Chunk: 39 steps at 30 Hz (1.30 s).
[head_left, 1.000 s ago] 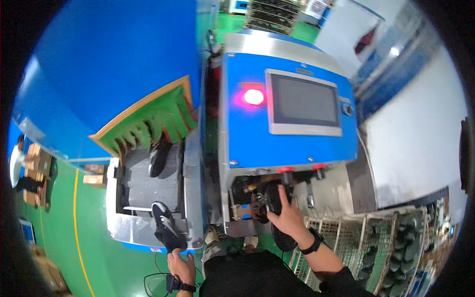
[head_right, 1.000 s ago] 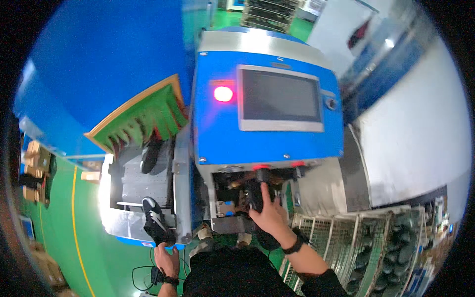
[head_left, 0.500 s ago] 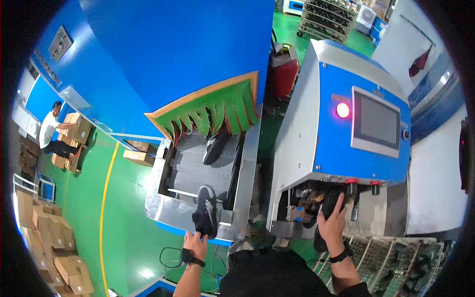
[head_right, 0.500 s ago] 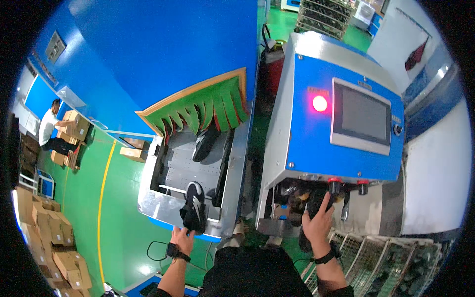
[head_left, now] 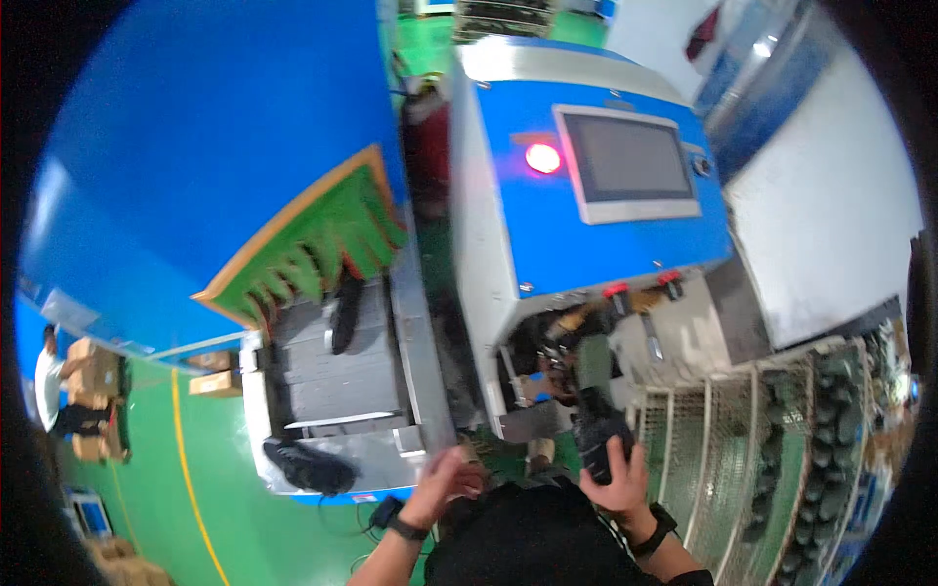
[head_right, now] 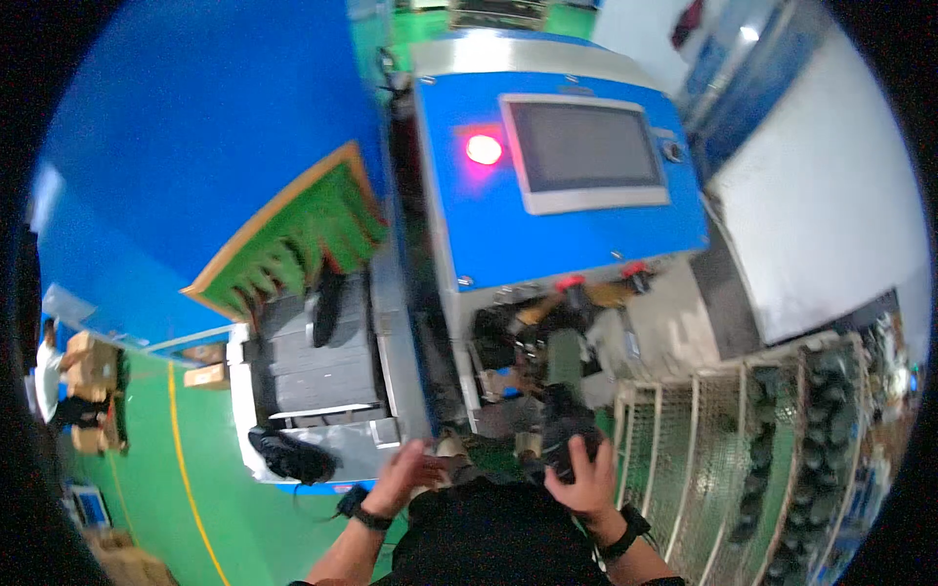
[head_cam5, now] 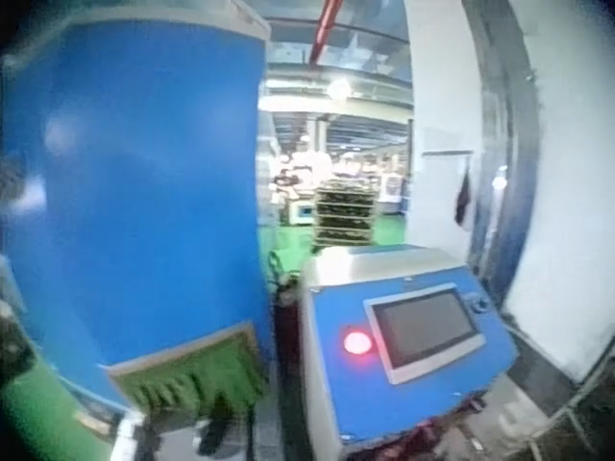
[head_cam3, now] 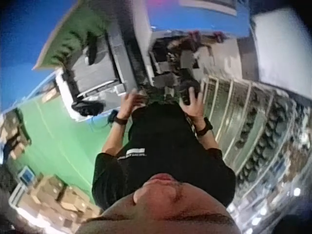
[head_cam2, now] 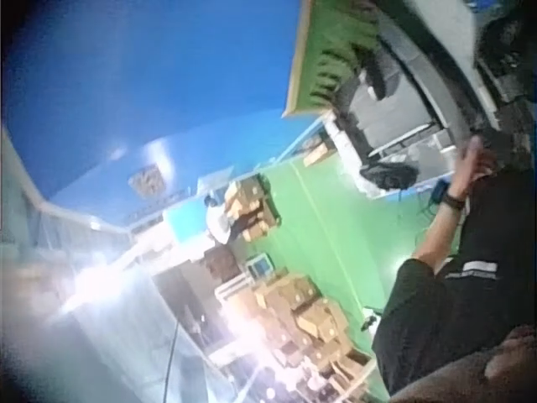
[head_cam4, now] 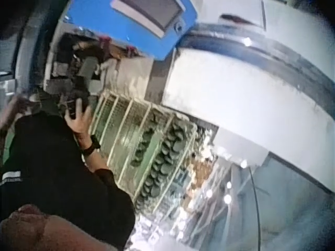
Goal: Load shoes onto the conveyor belt of a manufacturing machine and handle shoe lasts.
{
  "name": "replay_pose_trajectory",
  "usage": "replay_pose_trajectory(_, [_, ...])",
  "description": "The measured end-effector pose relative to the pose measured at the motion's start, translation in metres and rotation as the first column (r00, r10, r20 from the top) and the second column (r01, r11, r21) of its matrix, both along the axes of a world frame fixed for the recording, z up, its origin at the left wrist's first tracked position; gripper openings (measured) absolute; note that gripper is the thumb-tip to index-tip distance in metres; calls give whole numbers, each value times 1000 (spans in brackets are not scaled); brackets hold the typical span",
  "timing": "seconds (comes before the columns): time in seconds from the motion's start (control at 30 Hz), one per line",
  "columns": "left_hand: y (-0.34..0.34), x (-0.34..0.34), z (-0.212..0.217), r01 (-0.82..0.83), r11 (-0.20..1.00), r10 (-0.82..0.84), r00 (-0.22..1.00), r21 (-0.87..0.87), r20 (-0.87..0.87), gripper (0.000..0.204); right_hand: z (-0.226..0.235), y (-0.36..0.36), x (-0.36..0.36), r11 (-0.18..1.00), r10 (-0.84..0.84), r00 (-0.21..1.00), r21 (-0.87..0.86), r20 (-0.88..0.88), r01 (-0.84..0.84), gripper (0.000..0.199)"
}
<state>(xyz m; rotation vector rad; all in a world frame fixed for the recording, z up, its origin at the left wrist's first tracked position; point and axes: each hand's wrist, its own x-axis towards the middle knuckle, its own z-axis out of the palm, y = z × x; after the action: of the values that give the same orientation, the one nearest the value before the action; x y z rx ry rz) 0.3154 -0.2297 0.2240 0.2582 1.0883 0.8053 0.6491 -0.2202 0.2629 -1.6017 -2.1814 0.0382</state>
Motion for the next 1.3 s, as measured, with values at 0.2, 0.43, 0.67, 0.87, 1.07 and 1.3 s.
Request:
replay_pose_trajectory(0.2, [26, 131, -19, 678, 732, -525, 624, -67, 579, 72, 100, -28, -3, 735, 381, 924, -595, -36, -326, 79])
replay_pose_trajectory(0.43, [3, 104, 28, 560, 821, -565, 824, 111, 28, 50, -12, 31, 15, 649, -653, 265, -705, -709, -286, 76])
replay_pose_trajectory(0.67, [-24, 66, 101, 607, 755, -284, 644, 248, -710, 49, 11, 40, -4, 773, -604, -176, -516, -778, -370, 78])
replay_pose_trajectory(0.87, [-38, 102, 131, 438, 852, -268, 837, 289, -478, 39, 45, -26, 106, 783, -507, 235, -557, -829, -277, 78])
replay_pose_trajectory(1.07, [-62, 178, 122, 496, 814, -296, 802, 302, -518, 53, 10, -106, 189, 878, -425, 578, -473, -697, 76, 83])
replay_pose_trajectory(1.3, [-34, 245, 124, 778, 600, -611, 595, 185, -521, 43, 78, -193, 260, 740, -671, 375, -610, -640, 284, 79])
